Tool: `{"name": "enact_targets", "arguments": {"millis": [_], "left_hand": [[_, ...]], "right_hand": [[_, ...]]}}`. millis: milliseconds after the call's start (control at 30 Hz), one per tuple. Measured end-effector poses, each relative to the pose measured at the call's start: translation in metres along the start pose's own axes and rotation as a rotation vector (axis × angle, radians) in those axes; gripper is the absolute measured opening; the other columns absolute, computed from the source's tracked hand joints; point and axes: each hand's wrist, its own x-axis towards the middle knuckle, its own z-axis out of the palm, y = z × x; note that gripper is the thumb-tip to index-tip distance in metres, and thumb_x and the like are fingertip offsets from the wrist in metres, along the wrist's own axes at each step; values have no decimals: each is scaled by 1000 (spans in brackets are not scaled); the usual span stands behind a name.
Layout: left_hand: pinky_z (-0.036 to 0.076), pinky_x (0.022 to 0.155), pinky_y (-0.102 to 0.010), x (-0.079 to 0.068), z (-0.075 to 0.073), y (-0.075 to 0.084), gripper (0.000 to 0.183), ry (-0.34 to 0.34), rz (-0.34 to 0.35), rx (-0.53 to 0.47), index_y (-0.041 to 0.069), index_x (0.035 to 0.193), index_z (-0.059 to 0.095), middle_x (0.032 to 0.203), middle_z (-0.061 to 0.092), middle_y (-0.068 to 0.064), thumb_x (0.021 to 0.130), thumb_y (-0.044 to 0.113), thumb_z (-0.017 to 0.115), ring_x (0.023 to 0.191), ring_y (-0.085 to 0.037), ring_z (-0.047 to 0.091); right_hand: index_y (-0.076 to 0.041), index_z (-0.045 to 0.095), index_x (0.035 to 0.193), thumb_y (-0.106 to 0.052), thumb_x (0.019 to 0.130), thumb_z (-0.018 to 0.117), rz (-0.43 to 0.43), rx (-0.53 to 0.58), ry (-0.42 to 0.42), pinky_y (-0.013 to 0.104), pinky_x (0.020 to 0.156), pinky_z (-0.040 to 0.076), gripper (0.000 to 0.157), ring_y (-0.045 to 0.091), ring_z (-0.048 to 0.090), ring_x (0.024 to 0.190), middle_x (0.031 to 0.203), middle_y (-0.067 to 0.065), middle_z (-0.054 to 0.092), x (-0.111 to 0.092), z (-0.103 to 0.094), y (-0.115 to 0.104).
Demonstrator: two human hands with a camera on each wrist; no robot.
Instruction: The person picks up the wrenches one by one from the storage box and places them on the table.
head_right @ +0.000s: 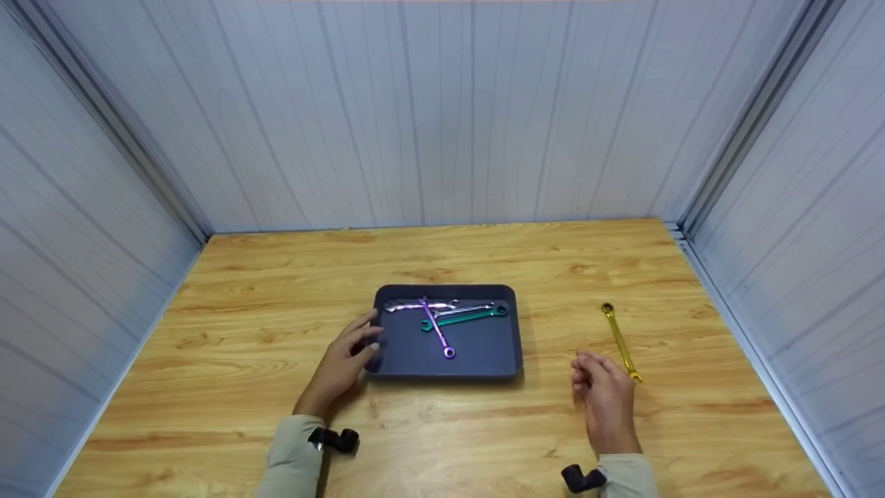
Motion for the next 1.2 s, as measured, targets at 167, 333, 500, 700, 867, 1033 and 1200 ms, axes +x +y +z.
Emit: {"name": "enact_targets", "arguments": {"millis": [167, 333, 500, 700, 867, 1033, 1200], "left_hand": [[24, 120, -43, 1, 0, 3, 30, 3, 13, 1, 2, 125, 67, 154, 45, 0, 96, 6, 63, 145, -24, 33], [24, 120, -40, 1, 0, 2, 29, 1, -4, 8, 5, 125, 68, 154, 44, 3, 96, 7, 63, 145, -20, 33], [23, 120, -36, 1, 0, 1, 29, 0, -26, 9, 7, 125, 68, 154, 43, 6, 96, 8, 63, 145, -16, 32], [25, 119, -37, 1, -1, 0, 29, -3, -17, 6, 5, 126, 68, 155, 43, 6, 97, 8, 63, 145, -17, 32], [26, 119, -37, 0, 1, 1, 30, -9, -7, -4, 3, 127, 67, 155, 43, 4, 98, 8, 62, 145, -18, 32], [25, 119, -41, 0, 2, 2, 29, -2, 10, -10, 2, 125, 67, 154, 44, -1, 97, 6, 63, 145, -22, 34], [26, 119, -42, 1, 4, 3, 29, -1, 21, -11, 1, 125, 67, 154, 45, -3, 97, 6, 63, 144, -24, 35]], "right_hand": [[0, 70, 102, -7, 101, 59, -17, -27, -29, 22, 58, 51, 13, 12, 60, 70, 85, 6, 68, 4, 17, -4], [-3, 70, 103, -9, 100, 61, -8, -74, -36, 23, 60, 51, 11, 11, 59, 71, 85, 5, 67, 7, 35, -8], [-3, 72, 100, -8, 100, 61, -10, -99, -67, 23, 59, 51, 11, 11, 60, 69, 84, 5, 69, 11, 53, -12], [-3, 72, 96, -5, 101, 58, -23, -121, -107, 22, 57, 49, 15, 12, 58, 66, 81, 4, 68, 17, 76, -14], [-4, 72, 95, -3, 100, 57, -19, -178, -119, 22, 57, 48, 16, 12, 57, 65, 81, 5, 67, 21, 91, -13], [-2, 71, 97, -3, 99, 58, 0, -244, -138, 22, 57, 48, 14, 12, 55, 66, 82, 6, 64, 25, 103, -12], [-2, 71, 100, -5, 98, 59, 45, -300, -173, 21, 57, 49, 12, 11, 57, 66, 81, 4, 66, 31, 110, -13]]}}
